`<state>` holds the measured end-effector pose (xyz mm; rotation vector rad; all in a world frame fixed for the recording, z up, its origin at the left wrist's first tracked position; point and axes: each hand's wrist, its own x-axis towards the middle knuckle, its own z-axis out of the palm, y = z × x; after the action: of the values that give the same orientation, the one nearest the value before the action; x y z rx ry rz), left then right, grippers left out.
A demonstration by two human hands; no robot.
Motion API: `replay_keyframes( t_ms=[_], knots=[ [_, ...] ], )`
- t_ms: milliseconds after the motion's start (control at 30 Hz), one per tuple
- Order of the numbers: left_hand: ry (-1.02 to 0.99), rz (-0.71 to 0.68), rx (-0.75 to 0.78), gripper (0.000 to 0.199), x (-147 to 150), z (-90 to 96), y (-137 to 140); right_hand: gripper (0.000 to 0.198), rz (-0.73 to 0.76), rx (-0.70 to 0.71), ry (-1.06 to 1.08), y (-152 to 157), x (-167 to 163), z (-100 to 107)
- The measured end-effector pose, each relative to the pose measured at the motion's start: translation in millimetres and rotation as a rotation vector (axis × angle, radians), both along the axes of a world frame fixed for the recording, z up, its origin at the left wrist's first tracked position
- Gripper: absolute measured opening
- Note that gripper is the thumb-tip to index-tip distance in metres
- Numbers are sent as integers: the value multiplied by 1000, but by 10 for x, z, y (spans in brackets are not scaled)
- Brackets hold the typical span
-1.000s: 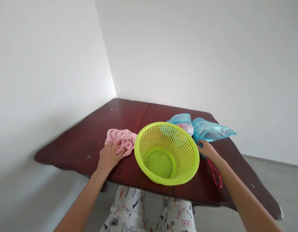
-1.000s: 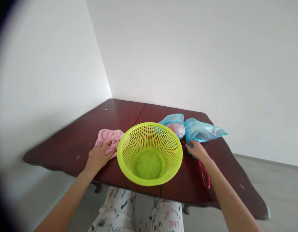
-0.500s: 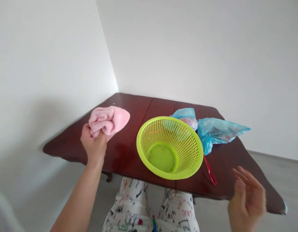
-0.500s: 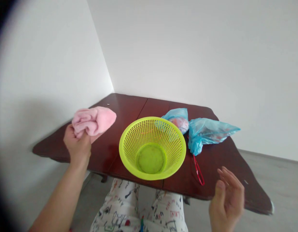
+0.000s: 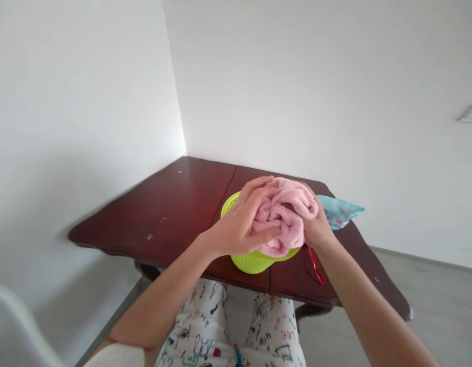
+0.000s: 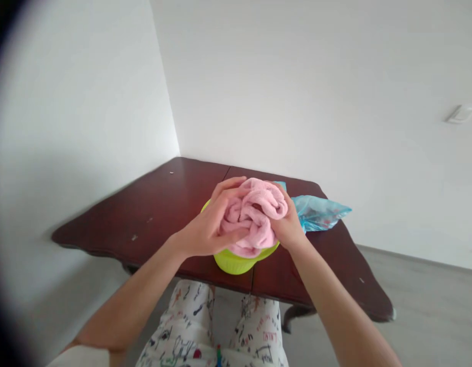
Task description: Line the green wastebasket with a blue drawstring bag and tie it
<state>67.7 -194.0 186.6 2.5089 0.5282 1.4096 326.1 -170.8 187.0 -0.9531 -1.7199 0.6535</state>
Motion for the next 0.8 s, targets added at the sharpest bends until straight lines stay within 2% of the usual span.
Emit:
replay_keyframes(
  t_ms=[100,167,233,300,400,467,533,600,733,767,800],
  knots=[
    [14,193,-125,98,-433,-413,-128,65,-7,-121,165,222,-61,-74],
    [-7,303,-225,103,-562,-749,-250,63,-14,-233,216,345,-142,-118],
    [-84,338,-326,115,-513,-1074,-344,56,44,-364,206,439,-267,-162],
    [-196,305,-418,128,-355,-1328,-374,47,171,-498,119,474,-408,-205],
    [-290,257,-476,131,-122,-1519,-321,36,381,-703,-52,392,-572,-246],
    [-287,266,-430,128,-42,-1556,-274,35,514,-846,-129,287,-635,-250],
    [-234,302,-358,124,-20,-1577,-249,34,643,-910,-178,206,-677,-238],
    [-200,355,-318,123,-39,-1605,-239,27,792,-840,-245,195,-712,-217],
    [-269,421,-313,130,-134,-1614,-197,11,1085,-479,-504,380,-674,-172],
    [-287,405,-299,130,-160,-1593,-180,14,1051,-397,-544,439,-622,-173],
    [-298,378,-281,130,-186,-1566,-165,18,938,-322,-549,493,-554,-185]
  ],
)
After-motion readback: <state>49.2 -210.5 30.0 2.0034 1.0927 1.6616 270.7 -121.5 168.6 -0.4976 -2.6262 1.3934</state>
